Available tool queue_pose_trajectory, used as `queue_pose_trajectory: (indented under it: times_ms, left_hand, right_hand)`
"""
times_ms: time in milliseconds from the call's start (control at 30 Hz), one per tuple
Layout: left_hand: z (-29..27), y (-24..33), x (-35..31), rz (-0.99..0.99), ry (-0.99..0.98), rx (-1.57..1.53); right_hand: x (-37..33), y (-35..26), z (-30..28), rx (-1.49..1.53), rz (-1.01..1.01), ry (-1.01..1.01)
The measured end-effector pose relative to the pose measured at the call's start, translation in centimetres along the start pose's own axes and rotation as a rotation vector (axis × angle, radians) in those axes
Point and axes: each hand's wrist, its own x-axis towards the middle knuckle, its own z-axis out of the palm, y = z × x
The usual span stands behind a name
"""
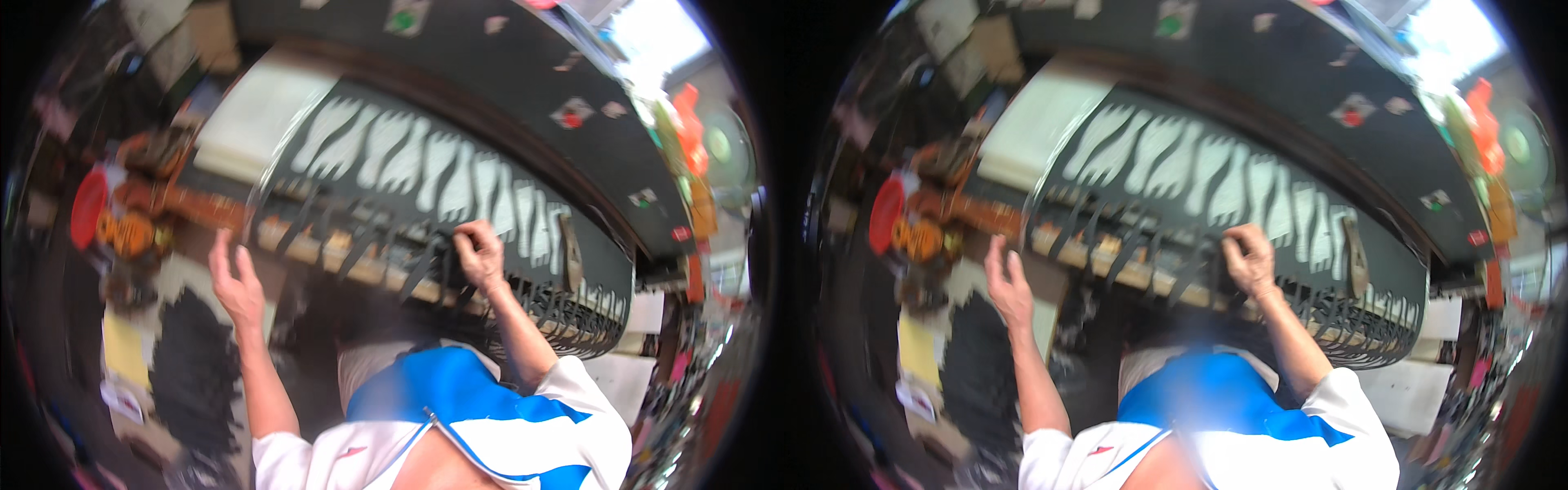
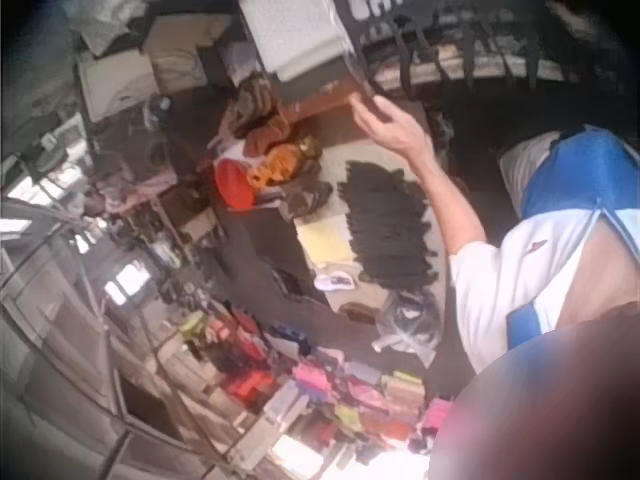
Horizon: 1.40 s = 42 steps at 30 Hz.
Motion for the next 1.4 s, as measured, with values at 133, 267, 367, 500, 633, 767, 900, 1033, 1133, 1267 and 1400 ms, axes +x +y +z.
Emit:
queue_pose_trajectory:
  times_ms: [133, 267, 367, 500, 633, 767, 900, 1033, 1133, 1267, 1400]
  left_hand:
    - [9.5, 11.7, 2.8, 0.159, -0.308, -0.168]
    - [17.1, 16.9, 3.1, 0.248, -0.489, -0.128]
    - [22.1, 18.3, 2.2, 0.394, -0.545, -0.122]
    - [26.6, 19.7, 0.7, 0.378, -0.547, -0.146]
    - [28.3, 20.1, -0.5, 0.64, -0.43, 0.102]
    - [28.1, 19.6, -1.2, 0.491, -0.405, -0.013]
    - [27.2, 20.2, -0.5, 0.471, -0.427, -0.039]
    - [24.9, 20.8, 5.2, -0.026, -0.597, -0.302]
    - [23.6, 19.0, 14.2, -0.001, -0.403, -0.531]
    - [24.9, 16.7, 20.2, 0.025, -0.452, -0.57]
    - [28.0, 17.0, 16.9, 0.029, -0.723, -0.497]
  right_hand:
    - [4.6, -1.7, -5.1, 0.049, 0.105, -0.17]
    - [10.8, -2.0, -14.8, -0.057, -0.275, 0.165]
    - [13.8, -0.3, -22.5, -0.133, -0.281, 0.367]
    - [15.6, 2.2, -29.4, -0.111, -0.107, 0.467]
    - [19.0, 1.7, -32.7, -0.016, -0.073, 0.516]
    - [23.2, -1.9, -31.1, 0.091, -0.26, 0.393]
    - [26.2, -7.2, -25.6, 0.052, -0.418, 0.178]
    - [27.6, -11.6, -18.4, -0.067, -0.629, 0.025]
    - [28.2, -12.3, -14.2, -0.081, -0.604, -0.057]
    - [29.2, -9.7, -13.8, -0.368, -0.591, -0.035]
    - [29.9, -7.4, -18.4, -0.398, -0.341, 0.104]
